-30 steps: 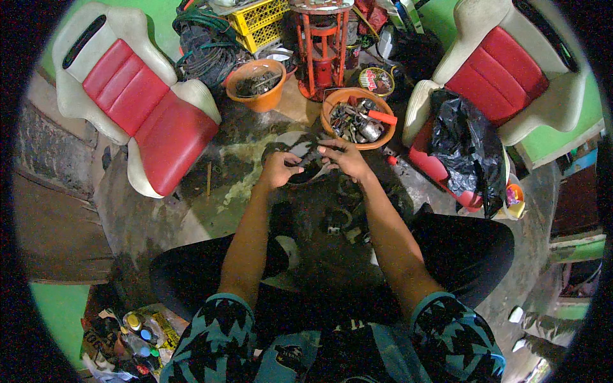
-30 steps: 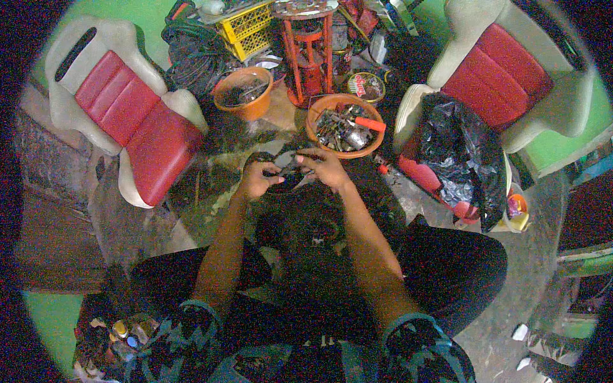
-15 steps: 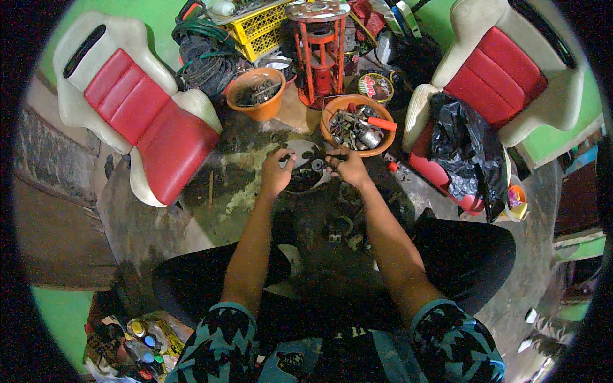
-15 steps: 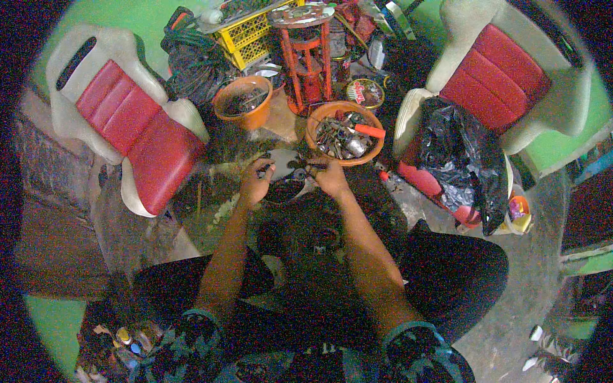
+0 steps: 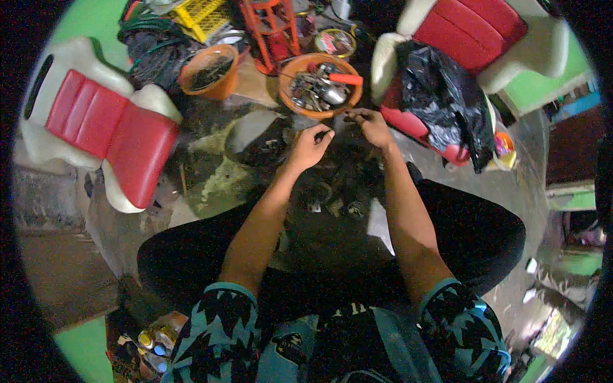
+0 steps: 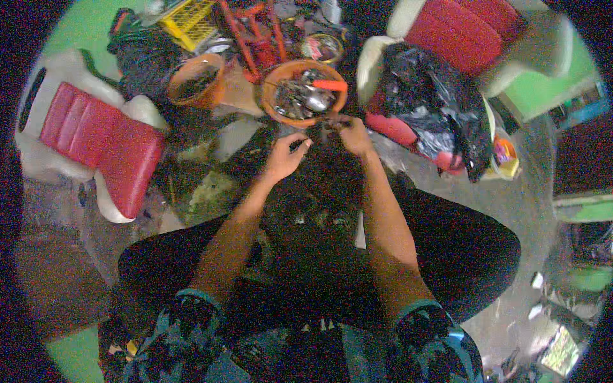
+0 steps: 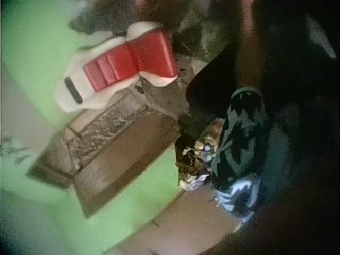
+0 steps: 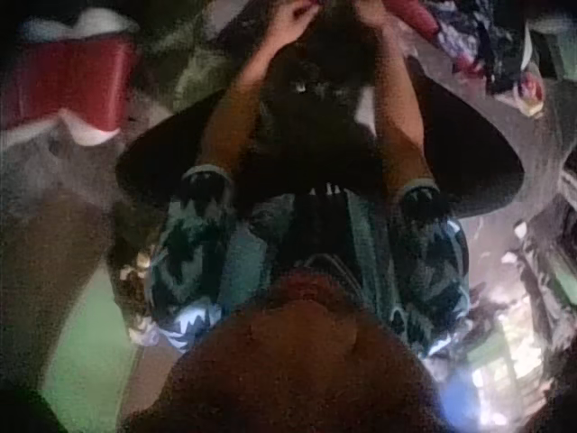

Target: The person cleans and handles components of a mechanical part by hand while sitting on the floor, then stands up to retrieve and inspect a blue hose with clips.

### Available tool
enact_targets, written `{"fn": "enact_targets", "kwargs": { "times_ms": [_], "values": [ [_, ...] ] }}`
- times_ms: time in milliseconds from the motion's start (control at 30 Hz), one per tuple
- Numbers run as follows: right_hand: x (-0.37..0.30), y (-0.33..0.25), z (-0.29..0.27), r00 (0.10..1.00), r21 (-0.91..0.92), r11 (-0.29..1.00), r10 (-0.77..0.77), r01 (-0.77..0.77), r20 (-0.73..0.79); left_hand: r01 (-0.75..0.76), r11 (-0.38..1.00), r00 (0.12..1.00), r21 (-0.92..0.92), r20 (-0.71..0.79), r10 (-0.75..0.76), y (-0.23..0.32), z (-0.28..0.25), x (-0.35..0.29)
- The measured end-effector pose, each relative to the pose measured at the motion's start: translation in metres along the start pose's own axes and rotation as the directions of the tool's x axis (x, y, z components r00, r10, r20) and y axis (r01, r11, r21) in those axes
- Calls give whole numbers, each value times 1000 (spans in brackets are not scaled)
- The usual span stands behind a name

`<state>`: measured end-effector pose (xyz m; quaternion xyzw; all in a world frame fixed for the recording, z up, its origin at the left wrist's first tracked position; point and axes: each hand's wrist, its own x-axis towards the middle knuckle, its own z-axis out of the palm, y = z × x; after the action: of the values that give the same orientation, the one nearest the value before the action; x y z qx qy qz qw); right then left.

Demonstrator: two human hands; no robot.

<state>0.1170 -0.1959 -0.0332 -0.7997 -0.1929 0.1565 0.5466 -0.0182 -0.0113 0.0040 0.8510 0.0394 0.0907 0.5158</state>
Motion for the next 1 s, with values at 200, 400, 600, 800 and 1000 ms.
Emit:
{"fn": "enact_targets", "kwargs": {
  "times_ms": [200,400,600,800,1000],
  "values": [
    [-49,41,-22,986,-236,972,59,-22,155,44,994,912,98,403,-80,-89,57,-25],
    [-84,126,-13,838,-481,871,191,95,511,-56,970,696,237,706,-132,-114,96,-54],
    [-81,148,-6,779,-530,843,271,91,565,-183,759,699,625,626,-347,-68,116,-77],
    [-74,98,17,758,-631,768,346,110,553,-77,798,692,597,609,-389,-102,107,-87],
    [-84,46,4,785,-669,736,474,-104,400,-149,794,767,589,576,-283,-93,97,-85]
  ]
}}
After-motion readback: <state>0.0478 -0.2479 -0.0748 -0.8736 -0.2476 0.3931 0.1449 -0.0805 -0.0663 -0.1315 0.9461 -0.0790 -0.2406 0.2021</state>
